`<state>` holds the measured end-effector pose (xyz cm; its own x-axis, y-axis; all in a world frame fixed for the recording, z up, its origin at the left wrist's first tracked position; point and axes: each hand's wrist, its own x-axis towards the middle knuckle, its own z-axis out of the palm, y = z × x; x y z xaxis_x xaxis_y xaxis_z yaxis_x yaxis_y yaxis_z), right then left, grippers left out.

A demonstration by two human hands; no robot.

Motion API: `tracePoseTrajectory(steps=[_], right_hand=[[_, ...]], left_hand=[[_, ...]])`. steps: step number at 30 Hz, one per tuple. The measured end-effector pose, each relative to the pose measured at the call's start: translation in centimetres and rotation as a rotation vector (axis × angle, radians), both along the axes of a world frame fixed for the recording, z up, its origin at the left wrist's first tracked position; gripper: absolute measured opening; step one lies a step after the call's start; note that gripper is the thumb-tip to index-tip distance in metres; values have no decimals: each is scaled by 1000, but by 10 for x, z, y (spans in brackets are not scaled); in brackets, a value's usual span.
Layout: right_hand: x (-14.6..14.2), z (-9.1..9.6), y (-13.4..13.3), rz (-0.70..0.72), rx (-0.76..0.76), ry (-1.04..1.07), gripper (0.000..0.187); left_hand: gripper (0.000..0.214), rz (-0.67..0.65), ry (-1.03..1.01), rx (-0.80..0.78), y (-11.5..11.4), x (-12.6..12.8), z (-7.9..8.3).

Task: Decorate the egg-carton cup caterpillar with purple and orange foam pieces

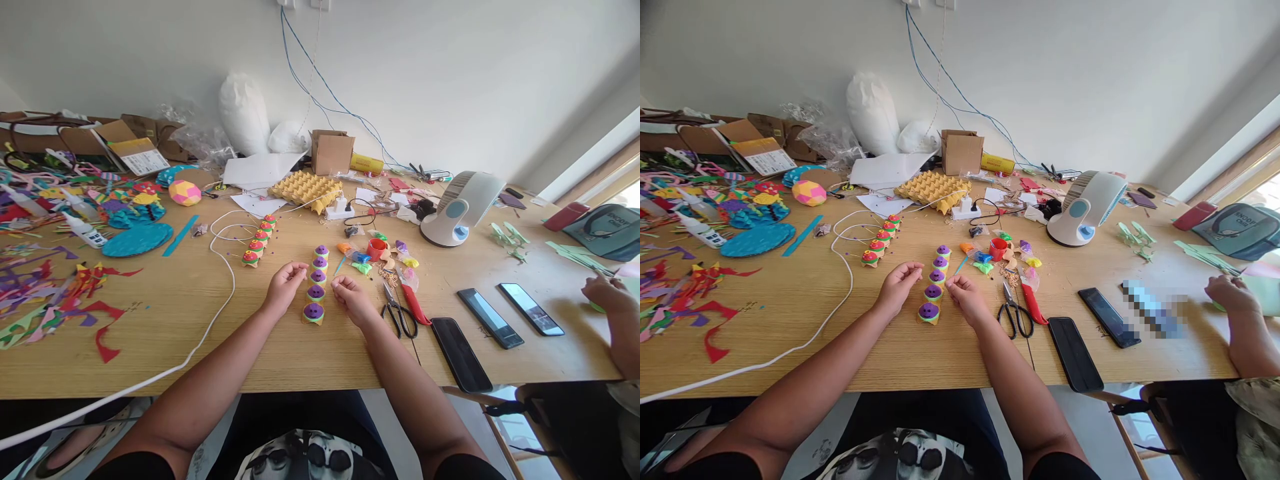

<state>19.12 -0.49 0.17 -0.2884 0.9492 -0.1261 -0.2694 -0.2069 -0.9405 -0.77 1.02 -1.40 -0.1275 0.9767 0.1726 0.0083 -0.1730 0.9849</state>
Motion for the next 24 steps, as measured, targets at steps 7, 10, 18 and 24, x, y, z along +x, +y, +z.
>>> tracePoseTrajectory(steps=[7, 10, 18, 24], right_hand=[[0, 0, -1, 17, 63, -201, 42], [-3, -3, -1, -20, 230, -409, 45], [-4, -16, 1, 8, 387, -715, 32], [-5, -13, 0, 20, 402, -742, 28]], left_hand=[[28, -10, 29, -5, 1, -2, -2], [25, 5, 147, 18, -1, -3, -3], [22, -6, 613, 45, -9, -3, -1], [22, -41, 575, -33, -9, -2, -1]])
